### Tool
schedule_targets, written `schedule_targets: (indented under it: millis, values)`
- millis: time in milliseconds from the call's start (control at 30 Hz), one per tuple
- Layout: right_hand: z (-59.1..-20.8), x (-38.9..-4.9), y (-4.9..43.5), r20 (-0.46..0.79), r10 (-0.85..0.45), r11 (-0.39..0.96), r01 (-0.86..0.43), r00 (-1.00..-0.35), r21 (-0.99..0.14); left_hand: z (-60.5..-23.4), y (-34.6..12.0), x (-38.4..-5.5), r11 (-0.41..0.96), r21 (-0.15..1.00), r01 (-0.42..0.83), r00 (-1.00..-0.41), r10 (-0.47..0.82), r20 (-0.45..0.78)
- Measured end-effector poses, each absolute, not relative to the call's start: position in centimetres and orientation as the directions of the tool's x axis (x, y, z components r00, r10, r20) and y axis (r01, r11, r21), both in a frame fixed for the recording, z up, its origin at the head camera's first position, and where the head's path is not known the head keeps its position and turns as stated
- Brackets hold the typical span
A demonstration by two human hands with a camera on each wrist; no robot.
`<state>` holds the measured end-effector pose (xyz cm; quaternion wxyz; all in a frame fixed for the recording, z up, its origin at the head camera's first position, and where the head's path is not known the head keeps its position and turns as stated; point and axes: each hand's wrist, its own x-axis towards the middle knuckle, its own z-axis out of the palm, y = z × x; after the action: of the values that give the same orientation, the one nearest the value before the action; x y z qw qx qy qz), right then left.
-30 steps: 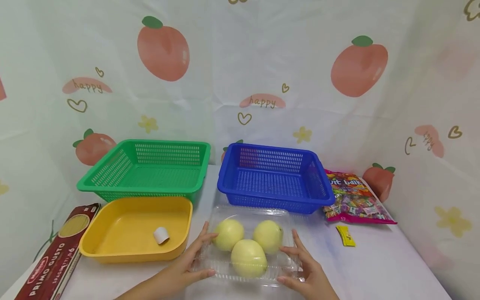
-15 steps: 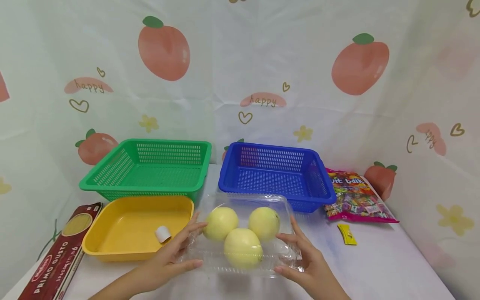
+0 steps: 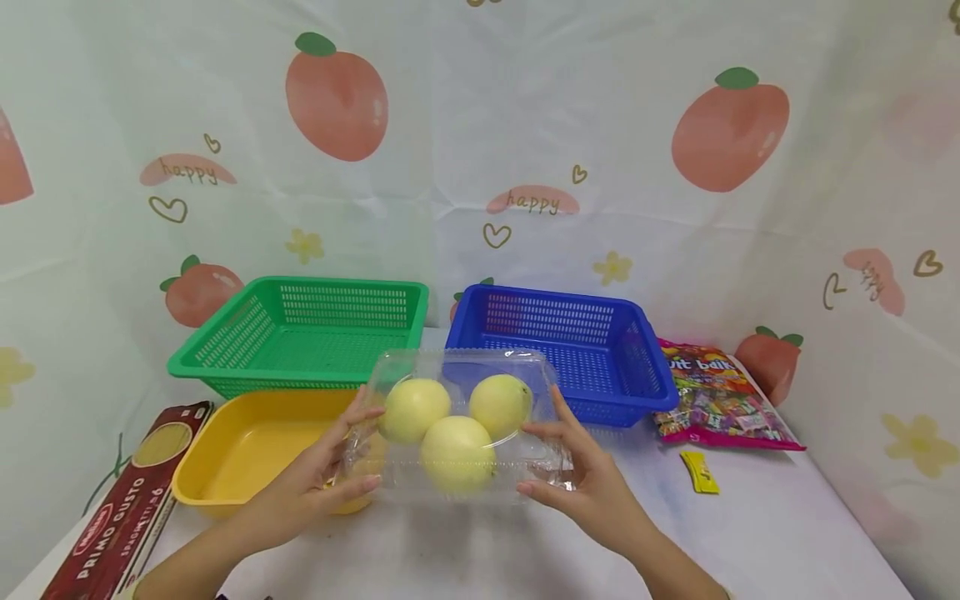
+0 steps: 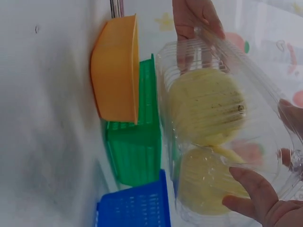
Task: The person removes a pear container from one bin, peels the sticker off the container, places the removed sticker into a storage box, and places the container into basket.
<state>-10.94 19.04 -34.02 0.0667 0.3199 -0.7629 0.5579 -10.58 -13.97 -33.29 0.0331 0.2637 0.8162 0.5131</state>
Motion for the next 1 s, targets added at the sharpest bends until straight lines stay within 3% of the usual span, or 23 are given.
schedule_targets:
  millis: [300, 667, 1000]
  values:
    - [-32.6, -13.6, 16.8, 0.429, -0.413, 0.121, -0.516, -0.803, -0.848, -31.5, -15.9, -12.2, 0.368, 0.859, 0.356, -0.891, 0.410, 0.194]
    - [-30.8, -18.4, 13.1, 0.341, -0.405, 0.031, -0.385, -0.848, -0.922, -29.3, -18.5, -15.5, 0.357, 0.836, 0.416, -0.889, 0.351, 0.293]
    - [-29.3, -22.9, 9.5, 0.295, -0.415, 0.024, -0.334, -0.861, -0.942, -27.3, -21.0, -18.8, 0.439, 0.824, 0.359, -0.928, 0.263, 0.264]
